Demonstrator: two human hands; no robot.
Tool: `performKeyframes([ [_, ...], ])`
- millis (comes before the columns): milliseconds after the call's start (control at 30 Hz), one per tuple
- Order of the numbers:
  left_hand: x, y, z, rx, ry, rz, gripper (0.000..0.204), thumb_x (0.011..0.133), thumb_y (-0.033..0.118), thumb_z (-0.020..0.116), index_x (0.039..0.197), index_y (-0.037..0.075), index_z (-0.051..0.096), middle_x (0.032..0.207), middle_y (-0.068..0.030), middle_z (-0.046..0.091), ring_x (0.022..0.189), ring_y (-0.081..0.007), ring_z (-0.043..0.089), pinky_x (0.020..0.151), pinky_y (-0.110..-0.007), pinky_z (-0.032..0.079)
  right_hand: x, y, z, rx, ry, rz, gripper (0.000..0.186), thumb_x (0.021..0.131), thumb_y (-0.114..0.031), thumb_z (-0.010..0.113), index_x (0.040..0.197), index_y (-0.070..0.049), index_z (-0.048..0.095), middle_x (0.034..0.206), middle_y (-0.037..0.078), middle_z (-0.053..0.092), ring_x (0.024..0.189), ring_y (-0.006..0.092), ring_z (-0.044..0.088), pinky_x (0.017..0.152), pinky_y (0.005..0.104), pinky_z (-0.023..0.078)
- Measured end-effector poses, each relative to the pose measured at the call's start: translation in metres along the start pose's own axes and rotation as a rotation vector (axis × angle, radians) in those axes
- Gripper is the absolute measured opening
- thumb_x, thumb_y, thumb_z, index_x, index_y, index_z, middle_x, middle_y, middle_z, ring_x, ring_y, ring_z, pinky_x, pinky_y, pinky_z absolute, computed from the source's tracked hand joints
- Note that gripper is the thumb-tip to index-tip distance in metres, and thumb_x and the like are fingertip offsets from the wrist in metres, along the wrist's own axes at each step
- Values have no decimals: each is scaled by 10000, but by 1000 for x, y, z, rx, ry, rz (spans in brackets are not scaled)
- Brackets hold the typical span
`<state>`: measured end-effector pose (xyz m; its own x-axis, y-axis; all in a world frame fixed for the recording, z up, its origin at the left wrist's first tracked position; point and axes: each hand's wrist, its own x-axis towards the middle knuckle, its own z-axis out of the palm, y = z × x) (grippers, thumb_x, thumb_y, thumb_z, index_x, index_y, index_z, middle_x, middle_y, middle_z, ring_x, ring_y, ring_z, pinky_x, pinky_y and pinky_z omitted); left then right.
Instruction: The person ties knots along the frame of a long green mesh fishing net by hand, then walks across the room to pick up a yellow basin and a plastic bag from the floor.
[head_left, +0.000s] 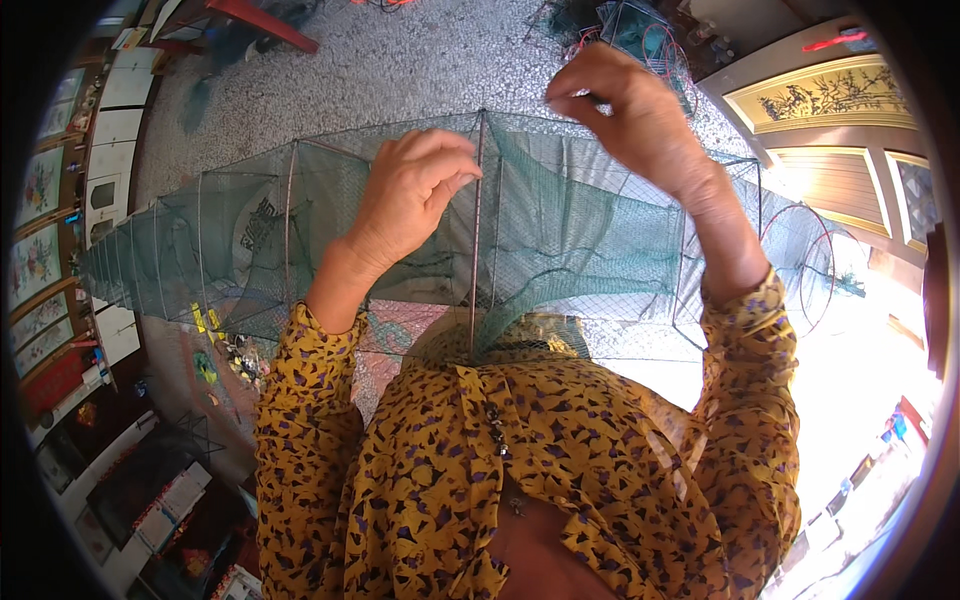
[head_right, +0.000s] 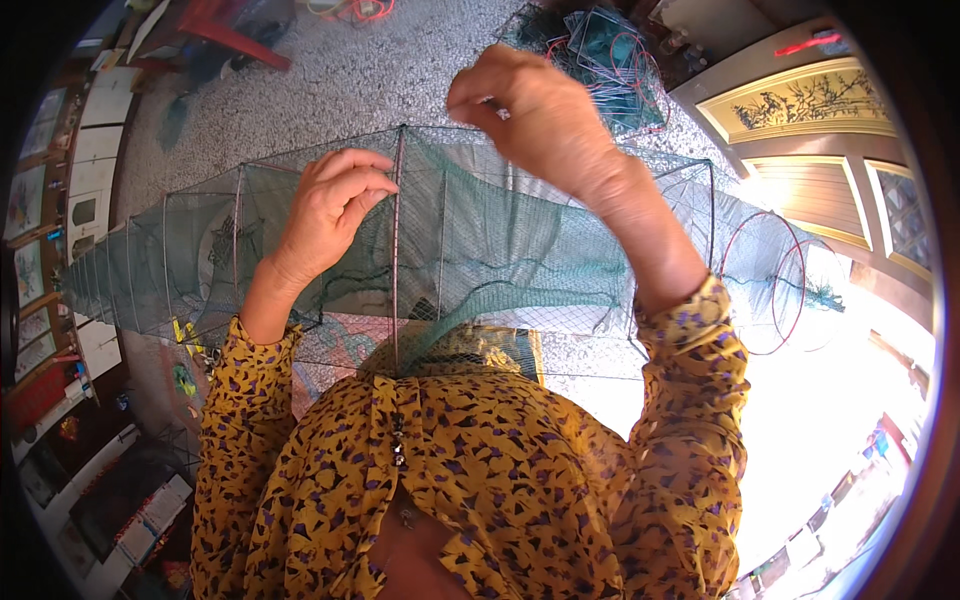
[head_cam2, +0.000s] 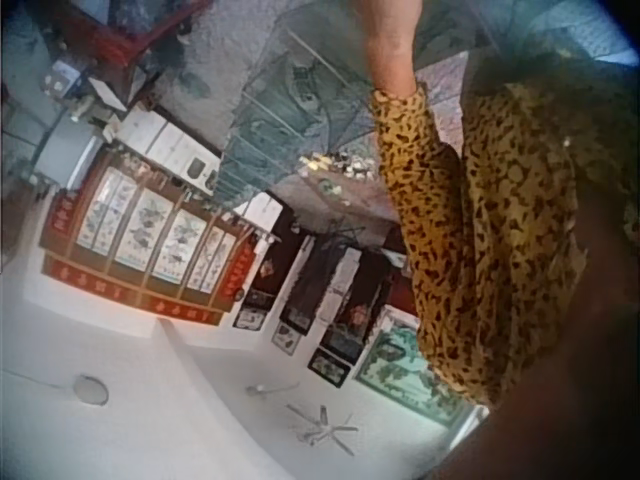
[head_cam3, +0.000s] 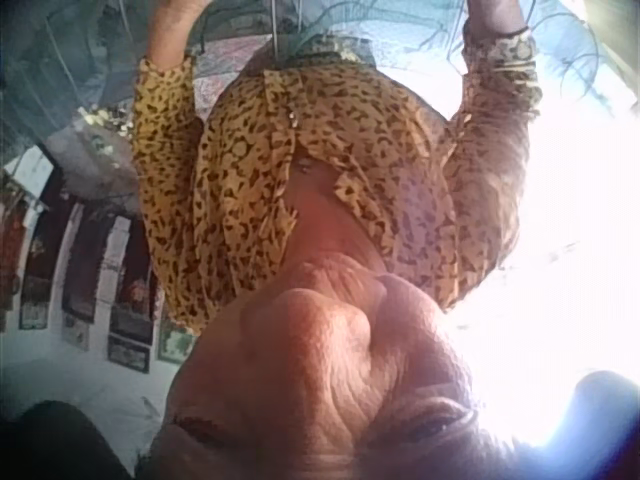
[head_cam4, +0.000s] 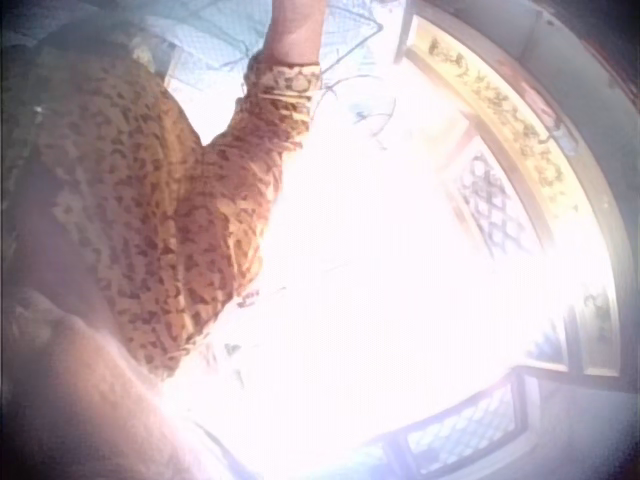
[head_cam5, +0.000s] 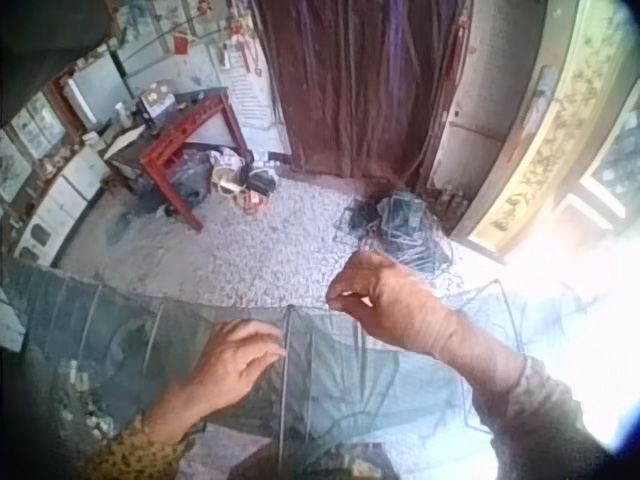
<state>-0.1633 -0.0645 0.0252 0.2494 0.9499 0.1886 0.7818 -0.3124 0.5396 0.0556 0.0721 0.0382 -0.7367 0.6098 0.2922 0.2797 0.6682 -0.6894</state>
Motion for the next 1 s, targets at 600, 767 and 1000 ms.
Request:
performKeyframes([
  [600, -17, -7, 10, -583, 9, -391, 64, 876, 65, 529, 875, 3, 514, 1114, -106, 551, 922, -181, 565, 796, -280, 447, 0, -5, 71, -104, 4, 67, 21, 745, -43, 619, 755, -60, 625, 797, 55, 574, 839, 232, 550, 744, 351, 472],
  [767, -21, -8, 19, -938, 75, -482, 91, 908, 63, 491, 890, -15, 535, 1200, -79, 510, 1008, -147, 522, 915, -273, 400, -4, -14, 86, 105, 83, 295, 107, 766, -62, 607, 873, -58, 598, 876, 102, 563, 879, 281, 539, 799, 358, 452],
  [1000, -28, -8, 24, -1017, 201, -538, 158, 897, 41, 501, 1037, -21, 539, 1061, -65, 543, 952, -129, 554, 873, -258, 442, 21, -32, 106, 73, 25, 240, 138, 741, -118, 642, 867, -67, 615, 924, 122, 540, 893, 302, 549, 768, 369, 469],
])
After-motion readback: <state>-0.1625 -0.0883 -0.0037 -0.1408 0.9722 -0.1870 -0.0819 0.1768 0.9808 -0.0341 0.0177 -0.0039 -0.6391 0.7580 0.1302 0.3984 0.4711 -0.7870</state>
